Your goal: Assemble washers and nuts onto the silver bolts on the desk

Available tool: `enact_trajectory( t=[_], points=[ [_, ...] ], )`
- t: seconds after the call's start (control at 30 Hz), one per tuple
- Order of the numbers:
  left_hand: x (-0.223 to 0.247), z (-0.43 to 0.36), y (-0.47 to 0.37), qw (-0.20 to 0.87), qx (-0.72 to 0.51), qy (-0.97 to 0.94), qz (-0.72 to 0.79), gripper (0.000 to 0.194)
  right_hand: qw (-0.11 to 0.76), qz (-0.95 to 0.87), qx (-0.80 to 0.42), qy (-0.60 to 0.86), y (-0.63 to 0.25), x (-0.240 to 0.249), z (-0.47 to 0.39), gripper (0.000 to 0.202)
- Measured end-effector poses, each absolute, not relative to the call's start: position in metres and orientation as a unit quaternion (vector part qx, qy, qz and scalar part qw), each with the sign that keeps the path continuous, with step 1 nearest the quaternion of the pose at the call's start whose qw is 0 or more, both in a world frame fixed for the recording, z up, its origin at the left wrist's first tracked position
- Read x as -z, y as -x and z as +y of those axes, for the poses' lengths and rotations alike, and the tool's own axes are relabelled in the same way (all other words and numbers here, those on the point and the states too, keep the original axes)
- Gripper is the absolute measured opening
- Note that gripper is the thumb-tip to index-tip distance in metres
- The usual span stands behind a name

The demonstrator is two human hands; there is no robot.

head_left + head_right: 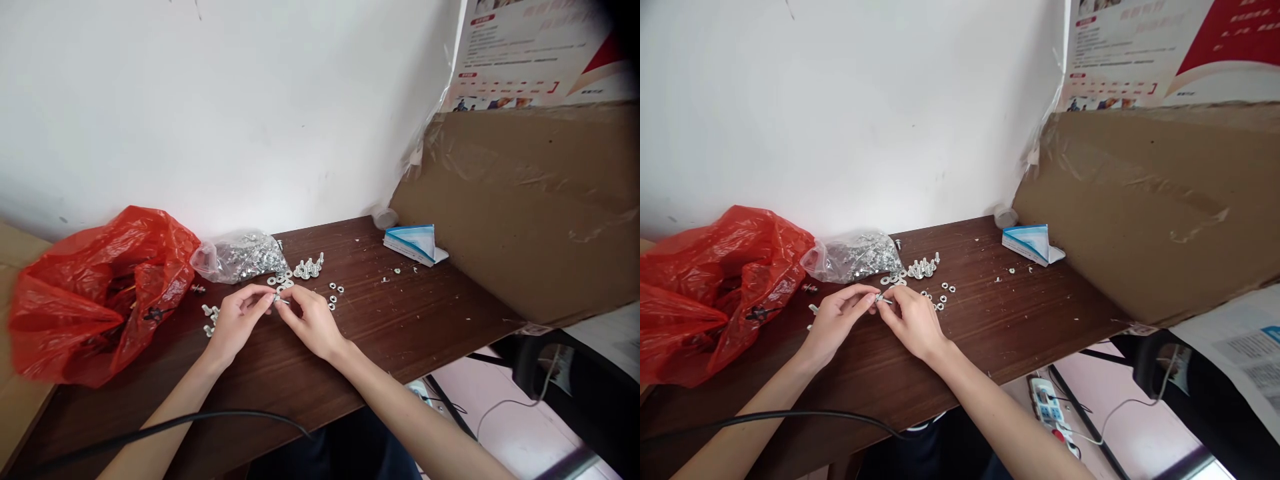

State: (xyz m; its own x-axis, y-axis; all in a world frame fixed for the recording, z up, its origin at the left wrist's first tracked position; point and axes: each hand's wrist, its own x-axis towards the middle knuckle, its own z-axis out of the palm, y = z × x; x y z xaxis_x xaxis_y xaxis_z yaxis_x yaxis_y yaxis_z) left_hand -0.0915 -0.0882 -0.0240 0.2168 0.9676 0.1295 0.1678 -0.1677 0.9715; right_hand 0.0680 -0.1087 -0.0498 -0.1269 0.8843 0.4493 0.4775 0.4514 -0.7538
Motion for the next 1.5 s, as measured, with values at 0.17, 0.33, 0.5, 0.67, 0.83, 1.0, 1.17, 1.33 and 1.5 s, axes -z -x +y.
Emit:
enact_trajectory(
  t=[0.17, 0.33, 0.5, 0.67, 0.83, 1.0, 1.17, 1.33, 1.5],
  points=[
    [0.023, -0.089, 0.091, 0.426, -0.463, -0.663, 0.406, 0.016, 0.455, -0.723, -0.227, 0.468, -0.068, 0.051, -0.108, 0.02],
    [0.023, -0.09, 0.09, 0.427, -0.458, -0.644, 0.44, 0.024, 0.451, -0.725, -0.228, 0.468, -0.068, 0.051, -0.109, 0.021],
    [0.025, -0.089, 0.091, 0.426, -0.441, -0.658, 0.436, 0.022, 0.443, -0.728, -0.234, 0.469, -0.069, 0.05, -0.11, 0.021],
    [0.027, -0.09, 0.091, 0.399, -0.457, -0.686, 0.402, 0.017, 0.431, -0.732, -0.243, 0.469, -0.069, 0.05, -0.111, 0.02],
    [0.027, -0.092, 0.089, 0.439, -0.479, -0.644, 0.404, 0.017, 0.457, -0.715, -0.232, 0.476, -0.069, 0.05, -0.109, 0.021],
    [0.026, -0.092, 0.086, 0.495, -0.439, -0.606, 0.442, 0.028, 0.488, -0.694, -0.197, 0.491, -0.074, 0.05, -0.105, 0.025],
    [0.029, -0.091, 0.086, 0.492, -0.407, -0.621, 0.455, 0.03, 0.529, -0.644, -0.149, 0.531, -0.089, 0.047, -0.098, 0.024],
    [0.03, -0.09, 0.087, 0.489, -0.39, -0.629, 0.461, 0.03, 0.597, -0.526, -0.182, 0.578, -0.109, 0.048, -0.085, 0.025],
    [0.032, -0.088, 0.09, 0.49, -0.384, -0.634, 0.458, 0.029, 0.564, -0.528, -0.167, 0.612, -0.133, 0.056, -0.066, 0.02]
  ],
)
